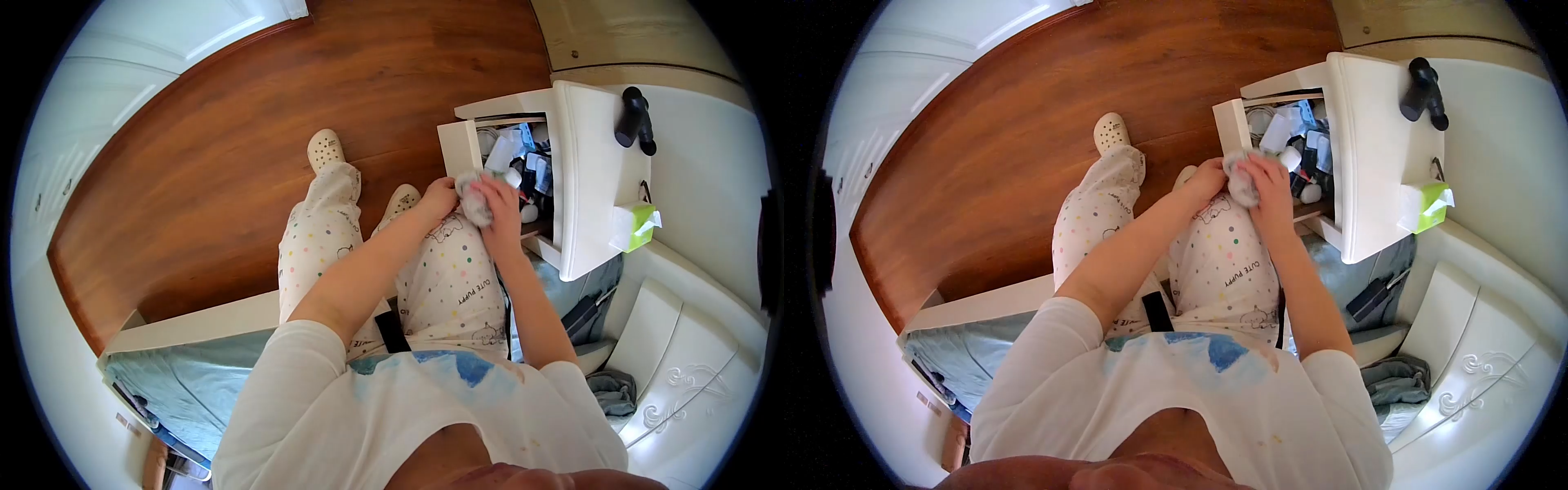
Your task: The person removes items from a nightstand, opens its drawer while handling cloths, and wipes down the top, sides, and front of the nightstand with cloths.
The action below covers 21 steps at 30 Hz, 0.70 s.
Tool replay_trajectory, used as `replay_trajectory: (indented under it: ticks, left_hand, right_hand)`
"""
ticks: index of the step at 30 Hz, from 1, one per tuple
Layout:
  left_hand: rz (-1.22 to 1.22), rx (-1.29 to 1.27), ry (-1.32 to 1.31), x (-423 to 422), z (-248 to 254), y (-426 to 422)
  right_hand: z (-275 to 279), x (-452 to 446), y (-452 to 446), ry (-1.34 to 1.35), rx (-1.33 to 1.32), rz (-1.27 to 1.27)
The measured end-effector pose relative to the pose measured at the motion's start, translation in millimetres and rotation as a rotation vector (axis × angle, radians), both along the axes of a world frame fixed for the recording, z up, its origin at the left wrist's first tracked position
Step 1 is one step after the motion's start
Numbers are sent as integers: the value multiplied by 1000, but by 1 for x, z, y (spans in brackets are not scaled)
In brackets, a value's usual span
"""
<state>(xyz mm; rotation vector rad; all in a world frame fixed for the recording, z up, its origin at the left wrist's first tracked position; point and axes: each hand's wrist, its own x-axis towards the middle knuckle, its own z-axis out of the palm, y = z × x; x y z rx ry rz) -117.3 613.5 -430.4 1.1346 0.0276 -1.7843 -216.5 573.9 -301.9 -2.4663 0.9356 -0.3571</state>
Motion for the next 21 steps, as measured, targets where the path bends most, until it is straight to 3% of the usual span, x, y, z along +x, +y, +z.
replay_trajectory:
  ticks: [5, 8, 14, 21]
  left_hand:
    - [71, 17, -91, -1, 14, 0]
    - [-2, -94, -55, 4, 8, 5]
    - [-14, -47, -80, 8, 18, 3]
    - [-121, 27, 50, 23, 24, -1]
  right_hand:
    - [9, -3, 10, 8, 61, -33]
    - [-1, 30, -18, 51, -50, -24]
    - [-19, 90, -64, -75, -105, -73]
    - [-3, 26, -24, -2, -50, 50]
